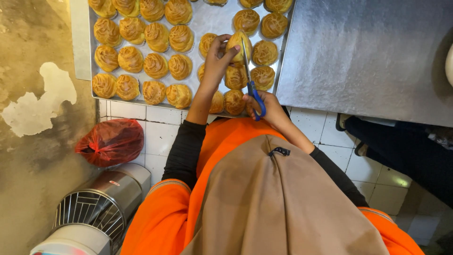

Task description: Cutting open pastries using a pair of scissors on a metal tray.

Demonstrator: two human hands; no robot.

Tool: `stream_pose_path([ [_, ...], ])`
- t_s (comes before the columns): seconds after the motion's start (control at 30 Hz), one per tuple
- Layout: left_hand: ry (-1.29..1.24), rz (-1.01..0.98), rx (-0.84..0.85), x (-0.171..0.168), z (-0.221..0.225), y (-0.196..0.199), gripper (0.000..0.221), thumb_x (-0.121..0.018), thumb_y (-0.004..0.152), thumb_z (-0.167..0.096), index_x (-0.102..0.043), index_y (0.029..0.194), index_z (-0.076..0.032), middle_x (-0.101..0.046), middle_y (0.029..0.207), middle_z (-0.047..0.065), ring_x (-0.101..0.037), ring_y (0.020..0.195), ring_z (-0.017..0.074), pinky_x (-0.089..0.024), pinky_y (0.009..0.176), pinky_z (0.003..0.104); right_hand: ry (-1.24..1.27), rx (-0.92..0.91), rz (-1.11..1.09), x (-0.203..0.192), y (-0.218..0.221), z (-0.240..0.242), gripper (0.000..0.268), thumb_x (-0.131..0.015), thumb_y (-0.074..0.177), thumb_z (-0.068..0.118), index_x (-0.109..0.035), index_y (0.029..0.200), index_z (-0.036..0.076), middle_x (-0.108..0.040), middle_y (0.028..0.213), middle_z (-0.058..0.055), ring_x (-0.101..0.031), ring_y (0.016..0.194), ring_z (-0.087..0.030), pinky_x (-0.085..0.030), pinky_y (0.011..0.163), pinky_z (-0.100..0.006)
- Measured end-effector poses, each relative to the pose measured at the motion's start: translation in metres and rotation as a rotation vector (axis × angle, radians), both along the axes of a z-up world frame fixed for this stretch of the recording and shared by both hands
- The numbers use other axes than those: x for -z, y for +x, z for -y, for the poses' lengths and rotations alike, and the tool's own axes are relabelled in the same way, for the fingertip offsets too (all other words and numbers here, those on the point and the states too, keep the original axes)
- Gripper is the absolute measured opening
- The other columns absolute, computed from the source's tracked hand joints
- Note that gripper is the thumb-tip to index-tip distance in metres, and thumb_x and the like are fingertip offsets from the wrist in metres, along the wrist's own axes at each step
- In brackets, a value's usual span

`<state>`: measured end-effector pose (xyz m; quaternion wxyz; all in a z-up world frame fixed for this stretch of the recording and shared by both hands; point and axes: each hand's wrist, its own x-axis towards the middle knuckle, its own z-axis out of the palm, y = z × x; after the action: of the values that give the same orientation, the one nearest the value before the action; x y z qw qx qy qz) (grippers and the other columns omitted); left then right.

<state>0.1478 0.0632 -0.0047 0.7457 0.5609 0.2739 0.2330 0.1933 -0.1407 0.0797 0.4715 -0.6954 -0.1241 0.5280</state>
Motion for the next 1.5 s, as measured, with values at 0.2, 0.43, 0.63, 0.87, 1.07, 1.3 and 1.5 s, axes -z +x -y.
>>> stream_pose_path([
  [0.2,0.288,-0.096,-0.028,0.017,-0.049,0.018,0.041,-0.073,0.091,-0.005,-0.051,0.126,-0.002,-0.055,0.123,0.027,-0.077,0.091,0.0408,-0.079,0.058,0.037,-0.041,-0.030,-0.043,-0.005,0.004,0.002,0.036,-0.068,0.095,0.040,-0.063,0.082,0.007,-0.059,0.062,-0.005,-0.054,0.050,-0.012,-0.043,0.049,-0.023],
  [0.43,1.217,-0.368,-0.180,0.035,-0.107,0.052,0.039,-0.080,0.087,-0.031,-0.060,0.117,-0.016,-0.065,0.105,0.007,-0.066,0.091,0.0295,-0.056,0.068,0.042,-0.014,0.042,-0.125,0.006,0.008,0.021,0.033,-0.069,0.095,0.037,-0.062,0.085,0.007,-0.058,0.061,-0.005,-0.052,0.050,-0.012,-0.041,0.049,-0.023],
  [0.63,1.411,-0.494,-0.193,0.058,-0.146,0.114,0.060,-0.082,0.086,-0.035,-0.054,0.135,-0.013,-0.062,0.126,0.013,-0.061,0.102,0.0383,-0.057,0.077,0.050,0.002,0.152,-0.126,-0.005,0.017,0.032,0.034,-0.069,0.096,0.035,-0.062,0.084,0.004,-0.058,0.064,-0.006,-0.051,0.052,-0.012,-0.042,0.051,-0.023],
  [0.87,1.351,-0.649,-0.096,0.074,-0.148,0.134,0.073,-0.091,0.066,-0.024,-0.059,0.130,-0.013,-0.056,0.125,0.020,-0.063,0.099,0.0422,-0.061,0.071,0.050,0.008,0.131,-0.154,-0.015,0.024,0.046,0.031,-0.066,0.097,0.035,-0.062,0.095,0.004,-0.062,0.073,-0.009,-0.057,0.062,-0.016,-0.047,0.060,-0.028],
  [1.07,0.975,-0.118,-0.142,-0.034,-0.081,0.074,0.057,-0.084,0.084,-0.018,-0.058,0.134,-0.013,-0.059,0.128,0.010,-0.061,0.115,0.0308,-0.056,0.100,0.043,0.176,0.014,-0.216,-0.029,0.029,0.042,0.046,-0.067,0.091,0.048,-0.062,0.096,0.003,-0.063,0.080,-0.009,-0.059,0.070,-0.019,-0.048,0.066,-0.030],
  [1.3,0.661,0.165,-0.079,-0.088,-0.018,0.004,0.060,-0.085,0.090,-0.013,-0.053,0.140,-0.019,-0.050,0.139,0.008,-0.060,0.129,0.0306,-0.062,0.112,0.043,0.185,-0.134,-0.132,-0.052,0.031,0.026,0.045,-0.069,0.090,0.045,-0.062,0.101,0.002,-0.062,0.079,-0.009,-0.059,0.071,-0.017,-0.050,0.066,-0.028],
  [1.5,0.701,0.130,-0.069,-0.095,-0.017,-0.025,0.060,-0.086,0.088,-0.010,-0.057,0.140,-0.020,-0.049,0.138,0.006,-0.057,0.131,0.0270,-0.051,0.121,0.041,0.160,-0.239,-0.131,-0.064,0.025,0.025,0.049,-0.070,0.087,0.051,-0.062,0.099,0.004,-0.063,0.080,-0.008,-0.060,0.072,-0.017,-0.049,0.069,-0.027],
])
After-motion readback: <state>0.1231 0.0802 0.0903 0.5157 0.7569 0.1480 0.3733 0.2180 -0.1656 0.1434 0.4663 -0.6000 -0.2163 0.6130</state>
